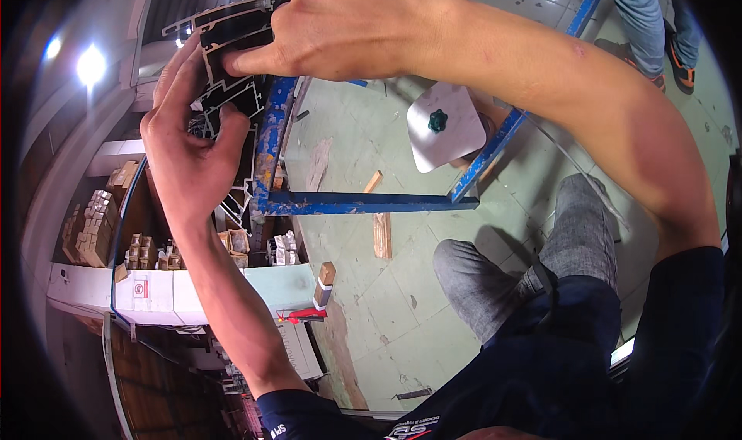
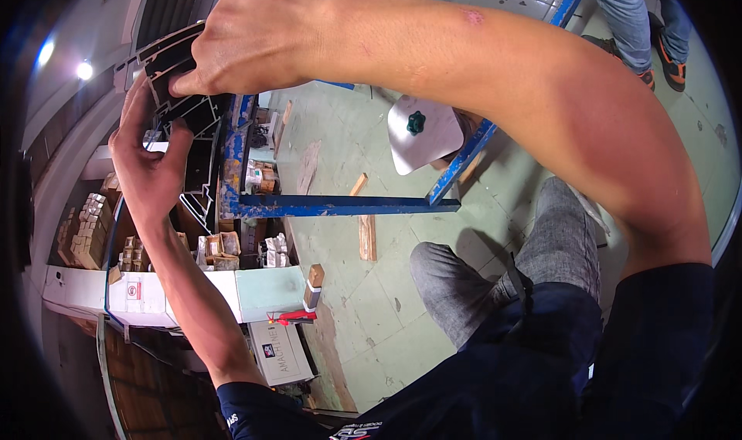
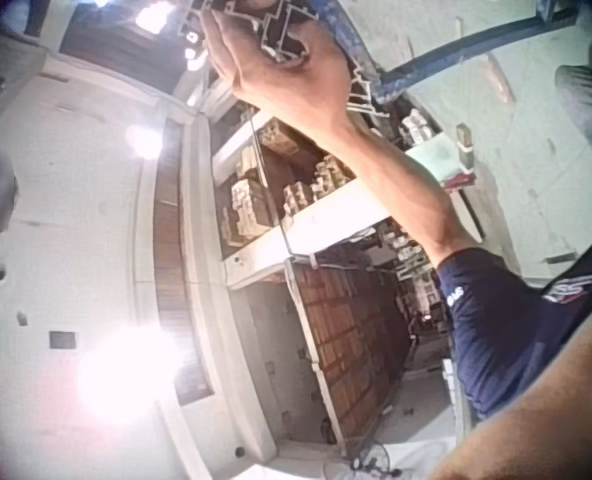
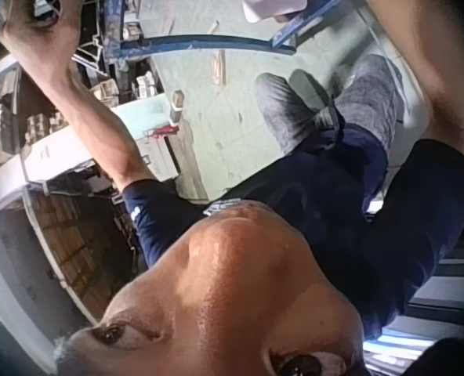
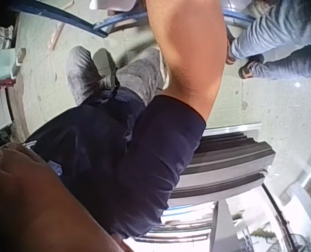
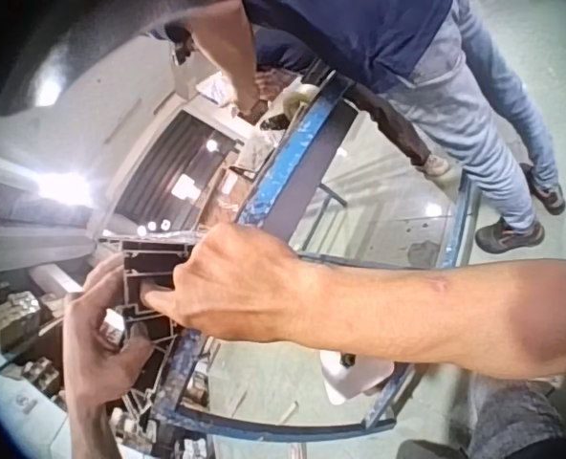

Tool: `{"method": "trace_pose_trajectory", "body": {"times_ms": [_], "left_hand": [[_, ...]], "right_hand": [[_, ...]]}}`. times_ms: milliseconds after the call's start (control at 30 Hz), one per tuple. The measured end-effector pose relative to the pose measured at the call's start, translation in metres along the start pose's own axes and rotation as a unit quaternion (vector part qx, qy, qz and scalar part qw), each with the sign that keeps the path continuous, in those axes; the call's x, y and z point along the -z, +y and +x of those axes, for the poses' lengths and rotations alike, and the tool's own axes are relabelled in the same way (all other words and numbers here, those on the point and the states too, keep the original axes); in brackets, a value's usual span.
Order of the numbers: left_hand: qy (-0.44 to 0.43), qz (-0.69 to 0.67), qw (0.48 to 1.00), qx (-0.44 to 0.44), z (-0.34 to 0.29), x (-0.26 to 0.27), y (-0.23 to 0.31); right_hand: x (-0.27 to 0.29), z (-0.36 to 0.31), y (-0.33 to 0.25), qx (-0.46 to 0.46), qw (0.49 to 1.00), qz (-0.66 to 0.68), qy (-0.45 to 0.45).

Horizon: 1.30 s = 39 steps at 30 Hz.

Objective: The person assembles and adjusts components of a metal extrusion, attaching a plastic seal and metal bracket to the frame. The person uses a hex key or Allen wrench to tighten the components.

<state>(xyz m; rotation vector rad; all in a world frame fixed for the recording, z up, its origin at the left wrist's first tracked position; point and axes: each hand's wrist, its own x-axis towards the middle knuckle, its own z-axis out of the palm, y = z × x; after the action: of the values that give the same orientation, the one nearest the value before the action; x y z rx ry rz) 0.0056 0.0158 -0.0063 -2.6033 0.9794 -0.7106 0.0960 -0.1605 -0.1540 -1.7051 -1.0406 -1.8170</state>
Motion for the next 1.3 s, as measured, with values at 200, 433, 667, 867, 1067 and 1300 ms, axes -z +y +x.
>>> {"method": "trace_pose_trajectory", "body": {"times_ms": [200,433,667,867,1067,1300], "left_hand": [[0.001,0.014,1.000,-0.011,0.002,0.001,0.003],[-0.007,0.026,1.000,-0.005,-0.001,0.001,0.004],[0.016,0.005,1.000,-0.009,-0.001,-0.002,0.007],[0.169,0.125,0.974,-0.078,-0.005,-0.010,0.019],[0.359,-0.125,0.905,0.193,-0.058,-0.065,0.080],[0.202,-0.428,0.815,0.334,-0.027,-0.130,0.073]], "right_hand": [[-0.001,0.004,0.000,-0.005,0.999,0.002,-0.041],[0.013,-0.015,-0.026,-0.089,0.992,0.024,-0.081],[0.058,-0.142,-0.132,-0.463,0.793,0.349,-0.185],[0.094,-0.206,-0.194,-0.575,0.698,0.397,-0.155],[0.124,-0.234,-0.206,-0.667,0.632,0.328,-0.222],[0.128,-0.222,-0.205,-0.602,0.728,0.224,-0.238]]}}
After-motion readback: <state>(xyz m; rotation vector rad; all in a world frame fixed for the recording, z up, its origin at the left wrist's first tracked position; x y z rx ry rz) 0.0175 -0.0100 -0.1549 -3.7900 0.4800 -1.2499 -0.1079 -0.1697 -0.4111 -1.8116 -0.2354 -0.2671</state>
